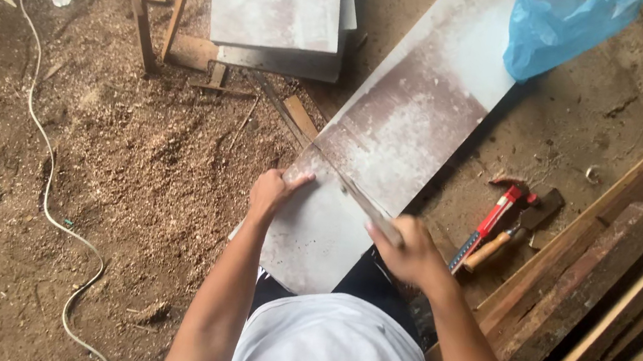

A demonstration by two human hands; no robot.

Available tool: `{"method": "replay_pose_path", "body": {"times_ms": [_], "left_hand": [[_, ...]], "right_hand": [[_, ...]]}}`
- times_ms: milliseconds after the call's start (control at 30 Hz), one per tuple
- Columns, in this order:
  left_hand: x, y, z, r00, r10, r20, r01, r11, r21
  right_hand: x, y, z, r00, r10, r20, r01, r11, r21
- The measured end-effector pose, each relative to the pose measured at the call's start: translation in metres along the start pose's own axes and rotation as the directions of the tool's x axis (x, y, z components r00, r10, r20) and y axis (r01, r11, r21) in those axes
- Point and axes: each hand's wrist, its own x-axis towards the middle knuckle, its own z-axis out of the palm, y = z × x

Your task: The person uses a hand saw to cut a rectangular board placed on a wooden support. They hold the board steady with one hand while sawing with the other, then separate the cut piece and place it on a nearby stack.

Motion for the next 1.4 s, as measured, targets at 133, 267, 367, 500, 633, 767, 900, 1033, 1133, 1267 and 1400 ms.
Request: {"method": "replay_pose_path", "body": {"times_ms": [133,267,367,500,633,767,900,1033,1133,1267,1400], "left_hand": [[-0.005,0.0,0.004,1.0,0.013,-0.011,-0.013,0.999,-0.035],[-0.004,-0.001,0.005,0.999,0.022,-0.025,-0.024,0.998,-0.053],[-0.006,-0.009,0.009,0.997,0.061,-0.051,-0.065,0.995,-0.079],[0.01,-0.007,0.007,1.0,-0.017,0.023,0.018,0.999,-0.038],[0.015,-0.012,0.012,0.999,0.039,-0.014,-0.039,0.999,-0.024],[0.016,-0.015,0.013,1.0,0.017,-0.01,-0.017,1.0,0.011],[0.01,-0.015,0.016,0.994,0.095,-0.051,-0.098,0.992,-0.079],[0.012,-0.012,0.011,0.994,0.083,-0.067,-0.083,0.997,0.0],[0.01,-0.013,0.013,0.997,0.063,-0.05,-0.064,0.998,-0.009],[0.009,-0.008,0.008,0.998,0.047,-0.045,-0.049,0.998,-0.034],[0.004,-0.01,0.004,0.993,0.075,-0.088,-0.076,0.997,-0.012]], "right_hand": [[0.085,-0.021,0.032,0.998,-0.061,-0.01,0.06,0.996,-0.067],[0.142,-0.039,0.064,0.998,-0.049,0.03,0.052,0.994,-0.098],[0.12,-0.035,0.059,0.956,-0.283,-0.074,0.273,0.953,-0.13],[0.033,-0.023,0.005,0.994,-0.1,0.036,0.102,0.992,-0.072],[-0.051,-0.011,-0.03,0.995,0.047,0.089,-0.047,0.999,0.009],[-0.061,-0.011,-0.028,0.992,0.06,0.107,-0.061,0.998,0.002],[0.015,-0.025,0.004,0.937,-0.3,-0.178,0.294,0.954,-0.062],[0.11,-0.054,0.029,0.992,-0.128,-0.008,0.126,0.984,-0.127],[0.137,-0.073,0.037,0.995,0.007,0.098,0.005,0.993,-0.121],[0.093,-0.076,0.011,0.992,-0.035,0.12,0.048,0.993,-0.11],[0.004,-0.053,-0.042,0.991,0.038,0.129,-0.027,0.996,-0.089]]}}
